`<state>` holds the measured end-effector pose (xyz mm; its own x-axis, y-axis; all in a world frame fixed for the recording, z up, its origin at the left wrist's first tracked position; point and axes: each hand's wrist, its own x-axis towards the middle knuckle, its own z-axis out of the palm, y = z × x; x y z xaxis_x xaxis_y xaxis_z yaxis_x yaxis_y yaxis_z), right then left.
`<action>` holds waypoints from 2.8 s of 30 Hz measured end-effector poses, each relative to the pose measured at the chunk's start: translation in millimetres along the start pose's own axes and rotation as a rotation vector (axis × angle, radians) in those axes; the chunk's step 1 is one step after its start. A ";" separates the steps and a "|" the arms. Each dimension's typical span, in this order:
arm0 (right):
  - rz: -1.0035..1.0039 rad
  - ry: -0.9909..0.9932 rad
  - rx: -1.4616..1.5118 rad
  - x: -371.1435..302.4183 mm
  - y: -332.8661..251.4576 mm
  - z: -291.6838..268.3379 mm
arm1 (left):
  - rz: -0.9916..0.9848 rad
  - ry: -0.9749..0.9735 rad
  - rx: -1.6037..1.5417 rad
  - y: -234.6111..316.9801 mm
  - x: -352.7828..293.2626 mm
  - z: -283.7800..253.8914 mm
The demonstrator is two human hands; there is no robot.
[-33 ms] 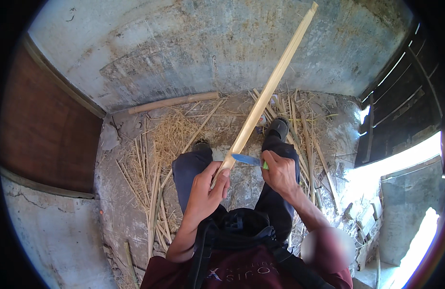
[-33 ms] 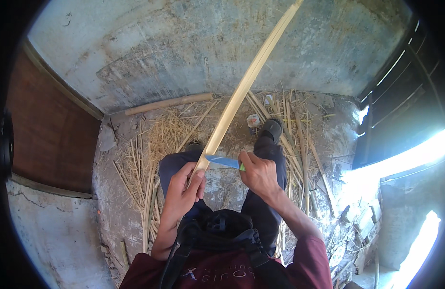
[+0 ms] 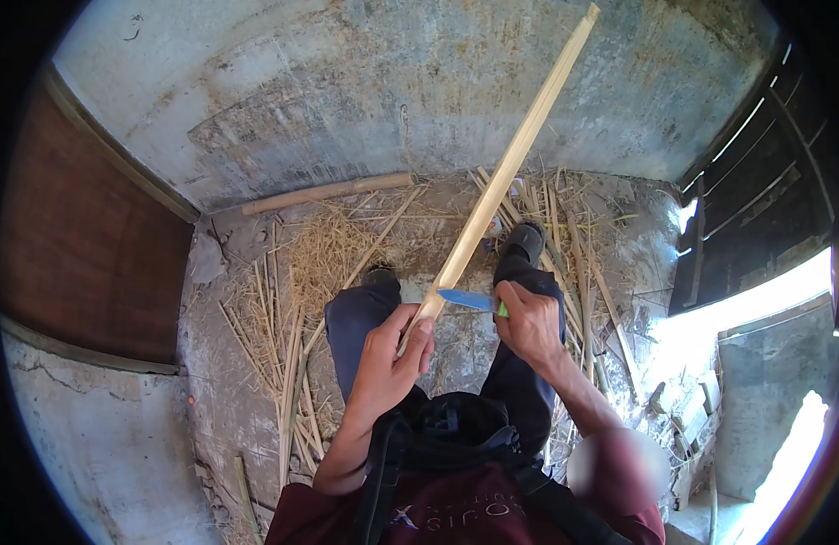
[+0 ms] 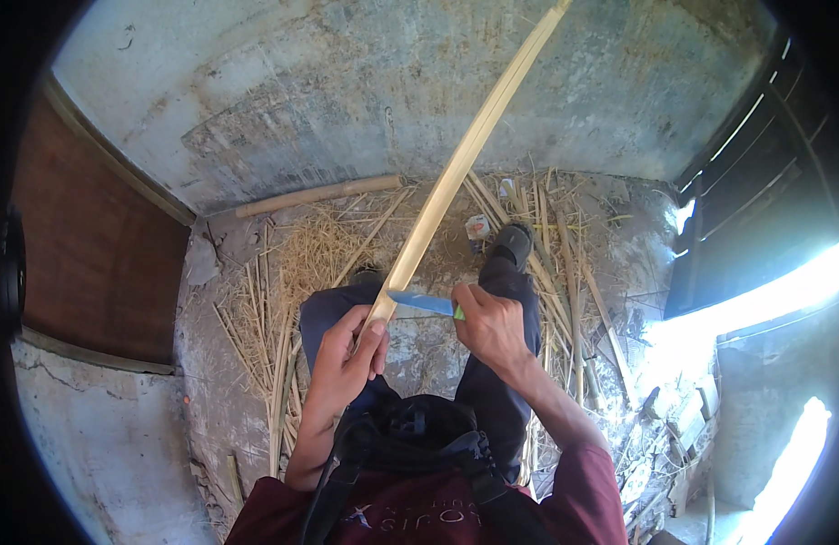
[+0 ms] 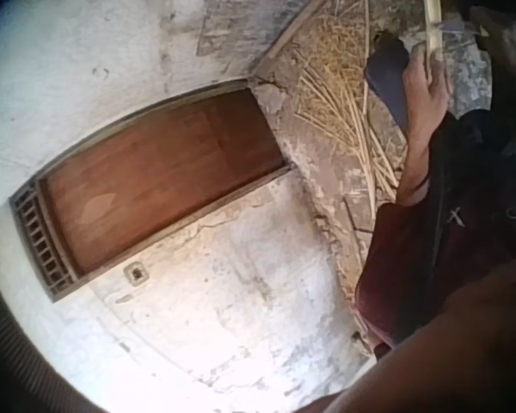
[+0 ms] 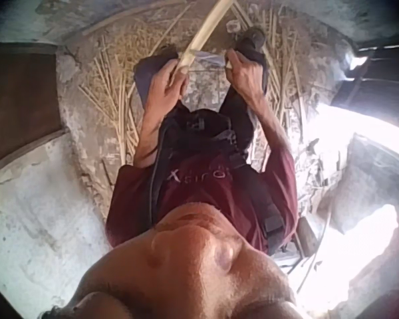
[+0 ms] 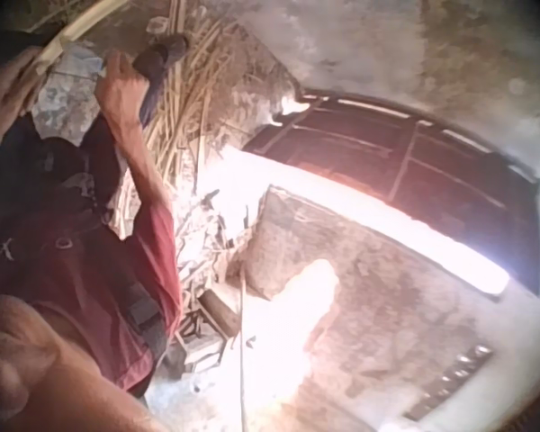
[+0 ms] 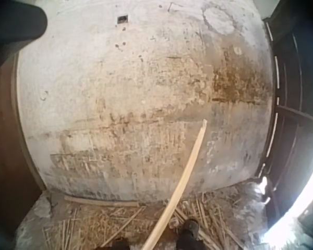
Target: The person uses a small knife to shave down the edges and surfaces of several long bamboo strips, removing thin layers of material to smooth them.
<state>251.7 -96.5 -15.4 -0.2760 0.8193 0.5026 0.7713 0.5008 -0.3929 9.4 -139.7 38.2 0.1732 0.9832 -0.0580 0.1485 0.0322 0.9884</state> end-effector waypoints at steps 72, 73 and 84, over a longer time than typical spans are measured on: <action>-0.409 0.153 0.329 19.2 -22.4 -12.9 | 0.013 -0.203 0.100 -0.8 -14.5 -18.5; -0.406 0.161 0.327 19.7 -22.6 -13.1 | 0.009 -0.203 0.104 -0.5 -14.5 -18.5; -0.419 0.182 0.308 11.0 -24.0 -5.1 | 0.001 -0.187 0.043 -1.4 -16.1 -16.7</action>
<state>233.1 -100.9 3.5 -0.3990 0.4842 0.7787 0.4056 0.8548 -0.3237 -9.9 -152.5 40.0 0.3508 0.9324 -0.0865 0.1887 0.0201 0.9818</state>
